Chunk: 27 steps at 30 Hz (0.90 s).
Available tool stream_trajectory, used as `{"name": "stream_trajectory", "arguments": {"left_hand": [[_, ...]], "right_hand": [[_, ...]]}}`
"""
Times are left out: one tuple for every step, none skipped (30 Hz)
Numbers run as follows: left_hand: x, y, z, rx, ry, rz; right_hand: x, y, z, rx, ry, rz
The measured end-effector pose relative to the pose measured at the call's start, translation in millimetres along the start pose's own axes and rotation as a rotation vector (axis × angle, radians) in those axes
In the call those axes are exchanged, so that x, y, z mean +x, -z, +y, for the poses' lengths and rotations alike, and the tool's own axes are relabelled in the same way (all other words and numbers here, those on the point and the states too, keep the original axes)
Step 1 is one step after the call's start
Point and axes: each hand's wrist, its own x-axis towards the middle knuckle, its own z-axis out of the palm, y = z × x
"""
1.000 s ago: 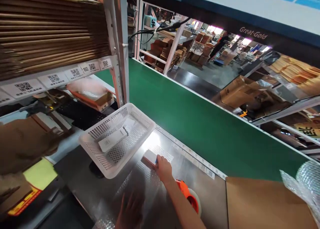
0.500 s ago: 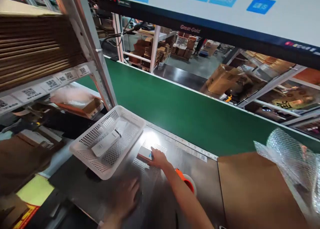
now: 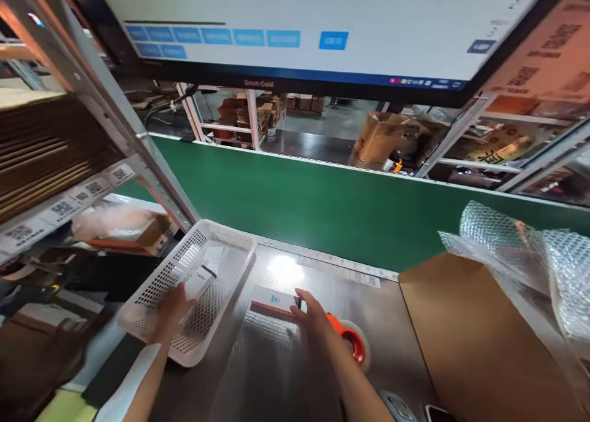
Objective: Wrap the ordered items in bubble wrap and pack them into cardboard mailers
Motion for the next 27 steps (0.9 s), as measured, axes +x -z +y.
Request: {"name": "stream_trajectory", "arguments": {"left_hand": [[2,4.4,-1,0.003,-0.001,0.01],[4,10.1,-2,0.008,-0.007,0.023],[4,16.6,0,0.004,-0.021,0.051],[2,23.6,3,-0.019,-0.048,0.092],[-2,30.8,9,-0.063,-0.092,0.134],[-10,37.8,16,-0.134,-0.148,0.159],[-20,44.4,26,-0.231,-0.215,0.157],[-31,50.4,38,-0.341,-0.284,0.121],[-44,55.3,51,-0.455,-0.346,0.037],[-56,58.9,66,-0.558,-0.4,-0.074],[-68,60.6,80,-0.644,-0.447,-0.201],[-77,60.1,93,-0.729,-0.497,-0.34],[-84,57.1,105,-0.799,-0.526,-0.466],[-90,51.4,114,-0.852,-0.536,-0.562],[-94,43.1,120,-0.89,-0.525,-0.617],[-97,32.4,124,-0.917,-0.487,-0.621],[-99,19.7,126,-0.934,-0.433,-0.584],[-101,5.6,126,-0.944,-0.371,-0.527],[-104,-9.2,126,-0.959,-0.291,-0.458],[-107,-23.9,126,-0.978,-0.201,-0.386],[-110,-37.9,126,-0.997,-0.114,-0.325],[-113,-50.6,127,-1.01,-0.046,-0.275],[-115,-61.5,129,-1.014,-0.003,-0.24],[-117,-70.4,131,-1.012,0.016,-0.215],[-118,-77.4,133,-1.001,0.011,-0.202],[-118,-82.6,135,-0.984,-0.01,-0.198],[-117,-86.4,137,-0.968,-0.023,-0.188]], "right_hand": [[-7,5,5,-0.038,0.009,0.038],[-14,11,9,-0.075,0.02,0.062],[-19,16,11,-0.098,0.031,0.074],[-24,22,10,-0.105,0.04,0.077],[-28,26,6,-0.094,0.047,0.075],[-31,30,-1,-0.075,0.054,0.067],[-34,31,-10,-0.087,0.077,0.042],[-36,32,-20,-0.127,0.115,0.003],[-38,30,-31,-0.176,0.171,-0.057],[-41,27,-41,-0.223,0.24,-0.133],[-44,23,-49,-0.26,0.305,-0.211],[-49,18,-55,-0.285,0.352,-0.284],[-54,13,-57,-0.3,0.37,-0.345],[-60,8,-56,-0.307,0.353,-0.392],[-66,2,-52,-0.309,0.31,-0.419],[-71,-3,-45,-0.305,0.254,-0.421],[-76,-9,-38,-0.292,0.198,-0.402],[-80,-15,-30,-0.272,0.15,-0.372],[-82,-21,-22,-0.248,0.108,-0.33],[-83,-28,-15,-0.227,0.077,-0.291],[-82,-35,-9,-0.212,0.053,-0.26],[-80,-43,-4,-0.207,0.027,-0.232],[-77,-52,1,-0.205,0.0,-0.2],[-74,-61,6,-0.196,-0.025,-0.159],[-72,-70,11,-0.176,-0.047,-0.104],[-70,-79,16,-0.142,-0.068,-0.035],[-70,-86,21,-0.095,-0.088,0.038]]}}
